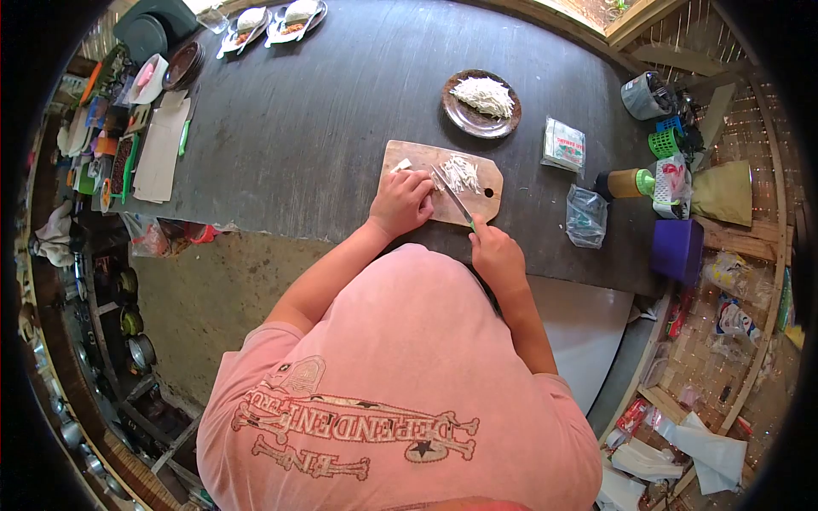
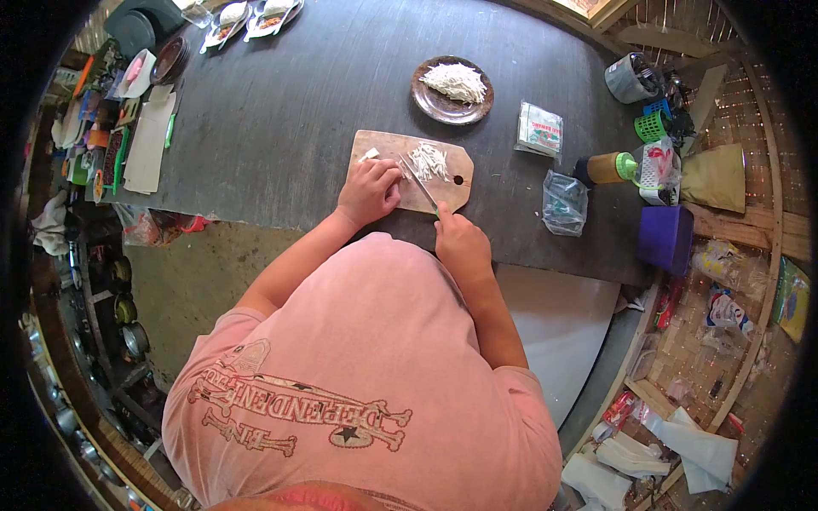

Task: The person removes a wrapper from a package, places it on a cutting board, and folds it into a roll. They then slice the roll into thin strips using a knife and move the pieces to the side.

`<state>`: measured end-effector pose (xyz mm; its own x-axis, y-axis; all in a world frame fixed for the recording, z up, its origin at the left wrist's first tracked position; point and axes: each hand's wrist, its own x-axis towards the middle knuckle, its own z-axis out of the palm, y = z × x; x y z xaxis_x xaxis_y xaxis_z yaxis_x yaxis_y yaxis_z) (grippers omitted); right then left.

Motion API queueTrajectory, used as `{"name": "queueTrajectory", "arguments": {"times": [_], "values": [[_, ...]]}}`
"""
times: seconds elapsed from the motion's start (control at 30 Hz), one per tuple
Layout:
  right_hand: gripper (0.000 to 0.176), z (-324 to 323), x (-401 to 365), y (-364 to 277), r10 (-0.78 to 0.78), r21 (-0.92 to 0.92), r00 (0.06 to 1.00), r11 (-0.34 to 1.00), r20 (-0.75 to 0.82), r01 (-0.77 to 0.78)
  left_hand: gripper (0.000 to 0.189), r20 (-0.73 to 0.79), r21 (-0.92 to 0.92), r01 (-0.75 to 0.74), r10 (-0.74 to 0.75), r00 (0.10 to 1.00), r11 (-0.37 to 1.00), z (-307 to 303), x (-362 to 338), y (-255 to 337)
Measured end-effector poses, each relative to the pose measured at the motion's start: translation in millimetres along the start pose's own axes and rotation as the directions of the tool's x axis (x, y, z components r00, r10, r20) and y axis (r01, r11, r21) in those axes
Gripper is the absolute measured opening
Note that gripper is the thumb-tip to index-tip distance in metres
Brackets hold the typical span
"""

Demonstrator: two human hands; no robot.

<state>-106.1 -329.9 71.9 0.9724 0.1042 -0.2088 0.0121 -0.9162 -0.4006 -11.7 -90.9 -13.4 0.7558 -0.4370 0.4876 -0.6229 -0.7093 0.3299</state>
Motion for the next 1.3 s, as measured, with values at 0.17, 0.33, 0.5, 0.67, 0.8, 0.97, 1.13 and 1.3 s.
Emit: {"name": "queueTrajectory", "arguments": {"times": [0.17,0.33,0.5,0.67,0.8,0.97,1.13,1.3], "values": [[0.037,4,2,3,-0.029,-0.017,1.000,0.999,0.006,0.029,0.028,-0.008,0.008,0.004,-0.003,1.000,1.000,-1,0,1],[0.038,2,6,1,-0.004,-0.032,1.000,0.999,0.025,0.005,0.031,0.006,0.004,-0.007,0.007,1.000,1.000,-1,-1,0],[0.037,8,2,6,0.034,-0.010,0.999,0.999,0.039,-0.034,0.031,0.010,-0.006,-0.007,0.007,1.000,1.000,0,-1,1],[0.036,-8,-13,3,0.081,-0.042,0.989,0.996,0.123,-0.076,0.032,0.010,0.001,0.002,-0.002,1.000,1.000,-2,-1,1],[0.038,-4,-14,8,0.093,0.027,0.995,0.995,0.038,-0.094,0.031,0.014,-0.009,0.003,-0.003,1.000,1.000,-1,-1,0],[0.040,-3,-13,12,0.110,0.055,0.994,0.993,-0.023,-0.109,0.031,0.015,-0.020,-0.002,0.003,1.000,1.000,1,-2,-1],[0.041,1,-6,4,0.037,0.004,0.999,0.999,-0.001,-0.037,0.030,0.011,-0.019,-0.002,0.002,1.000,1.000,-1,-1,0],[0.044,14,13,7,0.102,0.051,0.994,0.993,0.024,-0.103,0.030,0.016,-0.015,0.001,-0.001,1.000,1.000,-2,0,0]]}}
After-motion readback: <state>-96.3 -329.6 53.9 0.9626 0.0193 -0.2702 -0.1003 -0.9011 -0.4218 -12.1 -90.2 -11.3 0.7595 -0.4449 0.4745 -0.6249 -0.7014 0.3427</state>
